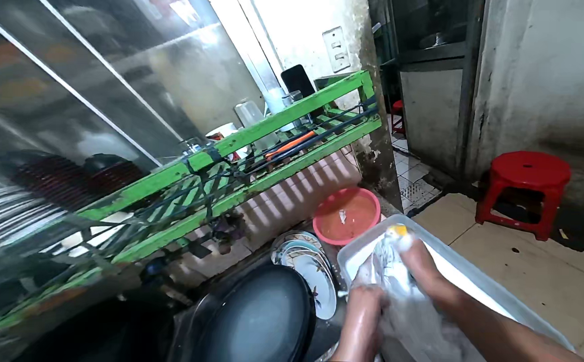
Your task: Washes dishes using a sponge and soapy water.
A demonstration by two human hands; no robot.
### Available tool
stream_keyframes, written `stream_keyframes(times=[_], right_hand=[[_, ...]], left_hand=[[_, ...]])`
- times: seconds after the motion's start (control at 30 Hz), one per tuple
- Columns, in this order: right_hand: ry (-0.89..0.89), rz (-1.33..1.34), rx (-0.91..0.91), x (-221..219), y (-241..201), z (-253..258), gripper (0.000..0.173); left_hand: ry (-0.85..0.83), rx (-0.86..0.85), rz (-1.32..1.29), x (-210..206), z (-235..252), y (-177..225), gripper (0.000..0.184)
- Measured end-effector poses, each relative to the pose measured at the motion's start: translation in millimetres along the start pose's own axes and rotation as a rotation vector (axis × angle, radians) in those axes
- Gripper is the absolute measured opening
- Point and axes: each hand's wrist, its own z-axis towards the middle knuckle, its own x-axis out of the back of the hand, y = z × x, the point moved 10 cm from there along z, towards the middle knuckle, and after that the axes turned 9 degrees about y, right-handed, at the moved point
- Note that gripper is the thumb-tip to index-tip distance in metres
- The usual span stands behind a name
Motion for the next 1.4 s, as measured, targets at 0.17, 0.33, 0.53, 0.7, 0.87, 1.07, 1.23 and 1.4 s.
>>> stream_keyframes(times=[0.17,0.33,0.53,0.7,0.87,1.07,1.23,1.4], right_hand=[[0.076,0.220,0.309,-16.4,-53.6,-53.0,0.055],[0.120,0.185,0.115,5.7,-16.3,11.5,0.043],[-0.052,0.174,0.535,-3.6,-95.1,-61.7,0.037],[0.096,0.164,0.303,9.2,-46.2,-1.8,0.037],[-0.084,0.102,0.433,0.8,-88.9,-55.6,0.038],[0.079,0.156,0.300,14.3,-52.2,-5.5,0.040],[-0.067,0.131,0.597,3.7,-107.0,-77.5,0.036],[0.076,0.126,0.401,11.8,-64.6,-21.9,0.034]], left_hand=[[0.014,-0.071,-0.020,7.1,10.1,-2.2,0.046],[-0.120,-0.196,-0.169,0.8,-10.0,-2.7,0.079],[-0.232,0.125,-0.192,-1.6,-0.6,-25.1,0.025],[-0.154,0.090,-0.222,10.0,-12.8,-14.5,0.071],[-0.286,0.187,-0.311,2.2,-13.3,-18.0,0.028],[-0.219,0.101,-0.280,10.4,-23.5,-11.0,0.082],[-0.337,0.184,-0.297,6.6,-14.9,-24.9,0.025],[-0.198,0.172,-0.298,15.9,-18.7,-25.4,0.044]])
